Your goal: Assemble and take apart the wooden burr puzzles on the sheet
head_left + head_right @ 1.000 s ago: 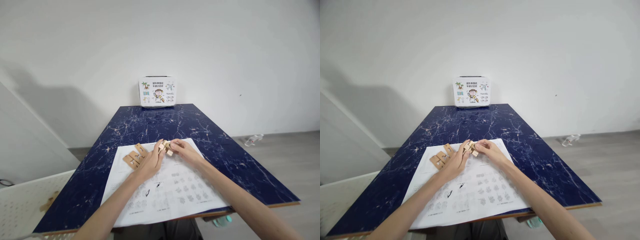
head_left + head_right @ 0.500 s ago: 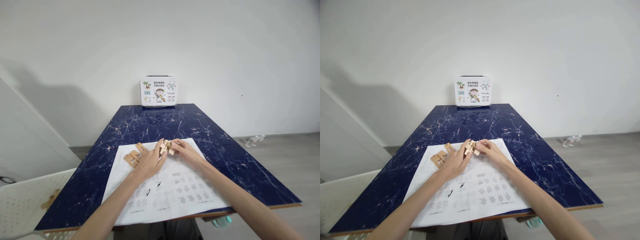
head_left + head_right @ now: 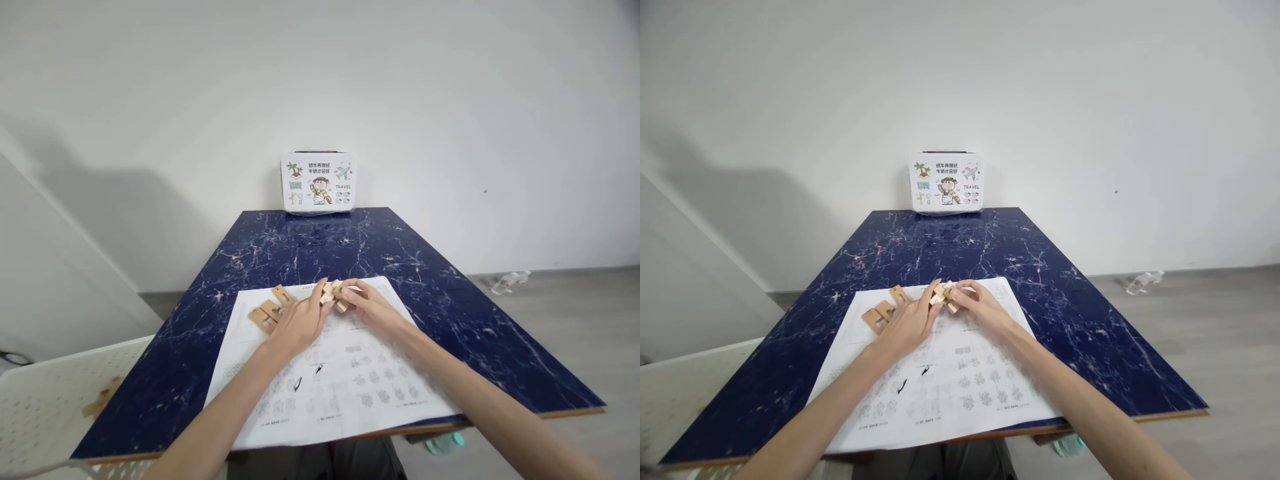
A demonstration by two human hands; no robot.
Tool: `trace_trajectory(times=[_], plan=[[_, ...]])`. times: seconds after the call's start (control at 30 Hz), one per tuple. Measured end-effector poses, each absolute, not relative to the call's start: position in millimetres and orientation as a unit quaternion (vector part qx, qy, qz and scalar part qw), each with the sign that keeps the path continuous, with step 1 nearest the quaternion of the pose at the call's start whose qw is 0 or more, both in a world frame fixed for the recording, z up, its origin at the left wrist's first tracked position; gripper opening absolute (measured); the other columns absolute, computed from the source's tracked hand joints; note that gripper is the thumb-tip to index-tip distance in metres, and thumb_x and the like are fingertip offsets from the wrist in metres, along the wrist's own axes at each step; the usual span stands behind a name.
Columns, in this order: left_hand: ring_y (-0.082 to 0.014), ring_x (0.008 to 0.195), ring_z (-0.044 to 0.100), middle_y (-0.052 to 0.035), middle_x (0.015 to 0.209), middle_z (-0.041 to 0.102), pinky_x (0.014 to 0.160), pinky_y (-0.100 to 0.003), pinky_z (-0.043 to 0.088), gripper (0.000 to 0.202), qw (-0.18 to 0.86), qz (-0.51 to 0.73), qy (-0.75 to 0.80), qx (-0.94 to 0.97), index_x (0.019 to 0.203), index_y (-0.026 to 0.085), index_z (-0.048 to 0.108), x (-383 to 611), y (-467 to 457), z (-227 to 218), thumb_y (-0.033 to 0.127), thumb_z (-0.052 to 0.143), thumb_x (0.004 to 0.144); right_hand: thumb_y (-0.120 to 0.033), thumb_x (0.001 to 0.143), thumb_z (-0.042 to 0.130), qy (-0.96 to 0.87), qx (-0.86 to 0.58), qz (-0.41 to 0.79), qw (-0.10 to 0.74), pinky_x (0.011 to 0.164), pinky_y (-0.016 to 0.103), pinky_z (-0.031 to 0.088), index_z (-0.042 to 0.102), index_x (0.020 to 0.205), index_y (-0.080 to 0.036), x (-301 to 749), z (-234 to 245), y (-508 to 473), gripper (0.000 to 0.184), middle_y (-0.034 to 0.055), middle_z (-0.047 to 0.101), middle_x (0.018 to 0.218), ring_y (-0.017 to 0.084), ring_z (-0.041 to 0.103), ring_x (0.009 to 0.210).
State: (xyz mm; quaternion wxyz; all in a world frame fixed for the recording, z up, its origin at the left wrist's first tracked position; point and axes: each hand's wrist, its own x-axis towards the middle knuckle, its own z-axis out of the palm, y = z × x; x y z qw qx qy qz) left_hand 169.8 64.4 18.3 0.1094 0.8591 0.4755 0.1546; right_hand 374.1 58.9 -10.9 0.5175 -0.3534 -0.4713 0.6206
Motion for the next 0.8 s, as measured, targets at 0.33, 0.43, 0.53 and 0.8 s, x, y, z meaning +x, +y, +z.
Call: trace_trajectory(times=[0.33,0.43,0.53,0.8], plan=[[-0.0331,0.078,0.074,-0.0087,0.084,0.076,0.075,-0.041,0.054,0.081,0.094,0.177,0.465,0.862,0.156,0.016,0.034,169.2,65.2,11.4,0.067,0.052,0.095,-0.051,0.08,0.084,-0.471,-0.359,0.638,0.492,0.089,0.039,0.051,0.066,0.106,-0.024,375.3,-14.3,59.9,0.041,0.0074,0.072,0.109,0.023,0.068,0.098],[-0.0306,0.073,0.074,-0.0085,0.083,0.076,0.074,-0.039,0.053,0.076,0.071,0.197,0.463,0.861,0.152,0.017,0.041,168.6,67.0,8.1,0.064,0.057,0.094,-0.049,0.081,0.084,-0.484,-0.354,0.638,0.483,0.09,0.039,0.05,0.066,0.107,-0.026,375.2,-11.2,58.9,0.04,0.0061,0.071,0.106,0.022,0.067,0.096],[-0.0296,0.072,0.073,-0.0087,0.081,0.077,0.073,-0.038,0.053,0.077,0.034,0.225,0.463,0.857,0.151,0.017,0.043,169.4,67.6,4.9,0.061,0.062,0.09,-0.049,0.08,0.085,-0.484,-0.351,0.642,0.481,0.09,0.039,0.05,0.067,0.108,-0.027,376.0,-6.5,57.8,0.04,0.0054,0.071,0.104,0.022,0.067,0.095],[-0.0305,0.069,0.073,-0.0112,0.078,0.077,0.069,-0.039,0.054,0.074,0.011,0.228,0.458,0.859,0.145,0.012,0.05,171.7,66.2,3.5,0.058,0.062,0.088,-0.048,0.08,0.085,-0.484,-0.355,0.648,0.469,0.092,0.04,0.051,0.067,0.105,-0.025,376.4,-5.6,57.1,0.038,0.006,0.071,0.102,0.021,0.067,0.093]])
